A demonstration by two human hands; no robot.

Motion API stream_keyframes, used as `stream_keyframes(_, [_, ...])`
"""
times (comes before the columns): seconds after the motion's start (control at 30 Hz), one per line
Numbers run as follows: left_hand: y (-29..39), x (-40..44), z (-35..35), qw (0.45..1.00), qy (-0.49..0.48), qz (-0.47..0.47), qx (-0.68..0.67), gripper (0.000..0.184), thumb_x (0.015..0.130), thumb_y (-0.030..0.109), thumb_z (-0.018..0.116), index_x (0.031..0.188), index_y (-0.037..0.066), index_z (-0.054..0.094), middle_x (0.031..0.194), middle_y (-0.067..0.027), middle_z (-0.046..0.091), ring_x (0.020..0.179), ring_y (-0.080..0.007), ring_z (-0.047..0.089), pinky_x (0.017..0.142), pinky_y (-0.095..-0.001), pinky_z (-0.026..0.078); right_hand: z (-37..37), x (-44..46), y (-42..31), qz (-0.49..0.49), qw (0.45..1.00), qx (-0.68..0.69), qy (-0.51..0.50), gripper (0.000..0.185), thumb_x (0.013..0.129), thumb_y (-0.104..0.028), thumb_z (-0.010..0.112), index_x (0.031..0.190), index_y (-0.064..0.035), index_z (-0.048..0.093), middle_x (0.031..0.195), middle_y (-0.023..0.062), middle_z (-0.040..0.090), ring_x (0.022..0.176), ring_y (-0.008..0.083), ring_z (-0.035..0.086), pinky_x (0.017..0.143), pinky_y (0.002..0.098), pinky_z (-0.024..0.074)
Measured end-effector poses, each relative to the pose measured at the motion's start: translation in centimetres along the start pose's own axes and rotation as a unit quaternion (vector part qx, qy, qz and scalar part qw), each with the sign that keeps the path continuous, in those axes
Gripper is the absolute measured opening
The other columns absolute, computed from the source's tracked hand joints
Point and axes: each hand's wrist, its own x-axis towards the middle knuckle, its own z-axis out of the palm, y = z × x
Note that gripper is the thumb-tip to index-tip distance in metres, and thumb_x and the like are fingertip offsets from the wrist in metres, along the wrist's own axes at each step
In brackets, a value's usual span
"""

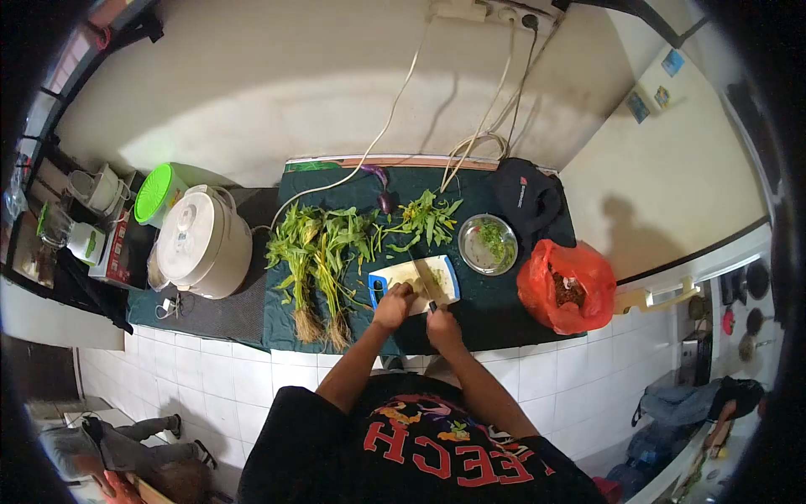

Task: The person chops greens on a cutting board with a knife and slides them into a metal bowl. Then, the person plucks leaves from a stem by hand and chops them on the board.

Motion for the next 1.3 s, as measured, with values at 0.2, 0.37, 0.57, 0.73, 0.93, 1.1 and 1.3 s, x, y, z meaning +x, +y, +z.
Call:
stream_keyframes(0.2, [-0.1, -0.1, -0.5, 0.998, -0.037, -0.054, -0.021, 0.031, 0.08, 0.009, 0.059, 0.107, 0.013, 0.074, 0.103, -0.0082, 0.061, 0.1, -0.0274, 0.059, 0.089, -0.0364, 0.05, -2.7, -0.5, -1.2, 0.002, 0.998, -0.038, -0.041, 0.04, 0.099, -0.032, 0.049, 0.109, 0.0064, 0.054, 0.099, 0.0325, 0.066, 0.096, 0.0467, 0.065, 0.083, 0.0518, 0.053])
stream_keyframes(0.37, [-0.1, 0.0, -0.6, 0.997, -0.01, -0.068, -0.046, 0.028, 0.082, 0.01, 0.058, 0.105, 0.012, 0.074, 0.1, -0.0093, 0.065, 0.097, -0.0297, 0.062, 0.086, -0.0387, 0.052, -0.6, -0.7, 0.2, 0.004, 1.0, 0.004, 0.01, 0.037, 0.098, -0.03, 0.052, 0.1, 0.0058, 0.057, 0.096, 0.0328, 0.066, 0.092, 0.0476, 0.066, 0.081, 0.051, 0.0538])
stream_keyframes(0.57, [0.4, 0.3, -1.2, 0.991, -0.002, -0.114, -0.067, 0.022, 0.086, 0.013, 0.056, 0.101, 0.01, 0.073, 0.099, -0.0099, 0.066, 0.097, -0.0317, 0.064, 0.082, -0.0415, 0.053, 1.9, -1.0, 2.5, -0.037, 0.998, -0.021, 0.037, 0.037, 0.098, -0.031, 0.052, 0.102, 0.0059, 0.057, 0.094, 0.0306, 0.067, 0.09, 0.0468, 0.066, 0.079, 0.0515, 0.0538])
stream_keyframes(0.73, [0.6, -0.2, -0.9, 0.992, -0.009, -0.106, -0.061, 0.021, 0.087, 0.013, 0.057, 0.101, 0.009, 0.071, 0.1, -0.0091, 0.065, 0.1, -0.0317, 0.062, 0.082, -0.0412, 0.053, -1.4, -1.1, -0.2, 0.003, 1.0, -0.019, 0.02, 0.038, 0.098, -0.031, 0.051, 0.101, 0.0064, 0.056, 0.094, 0.0313, 0.066, 0.092, 0.0461, 0.066, 0.08, 0.0514, 0.0538])
stream_keyframes(0.93, [0.6, -1.0, -1.0, 0.998, 0.014, -0.056, -0.023, 0.023, 0.083, 0.009, 0.059, 0.102, 0.009, 0.071, 0.101, -0.0085, 0.063, 0.099, -0.0302, 0.06, 0.084, -0.039, 0.052, 0.6, -1.9, 1.0, 0.016, 1.0, 0.0, 0.013, 0.038, 0.098, -0.031, 0.051, 0.107, 0.0061, 0.055, 0.095, 0.0301, 0.067, 0.093, 0.0461, 0.066, 0.083, 0.053, 0.0525])
stream_keyframes(1.1, [0.7, -1.2, -1.0, 0.998, 0.013, -0.053, -0.032, 0.025, 0.084, 0.008, 0.057, 0.104, 0.008, 0.072, 0.101, -0.0105, 0.063, 0.099, -0.0303, 0.06, 0.085, -0.0385, 0.052, -2.3, -1.2, -0.8, -0.011, 1.0, -0.014, -0.009, 0.038, 0.098, -0.033, 0.051, 0.101, 0.0054, 0.053, 0.09, 0.0299, 0.067, 0.089, 0.0464, 0.066, 0.082, 0.0526, 0.0532])
stream_keyframes(1.3, [0.8, -0.7, -0.9, 0.99, 0.015, -0.101, -0.097, 0.022, 0.083, 0.006, 0.058, 0.099, 0.007, 0.074, 0.1, -0.0118, 0.065, 0.098, -0.0315, 0.061, 0.087, -0.0397, 0.051, 1.9, -2.3, 1.6, 0.011, 0.999, 0.013, 0.035, 0.039, 0.098, -0.032, 0.052, 0.107, 0.0057, 0.056, 0.092, 0.029, 0.067, 0.092, 0.0466, 0.066, 0.084, 0.0513, 0.053])
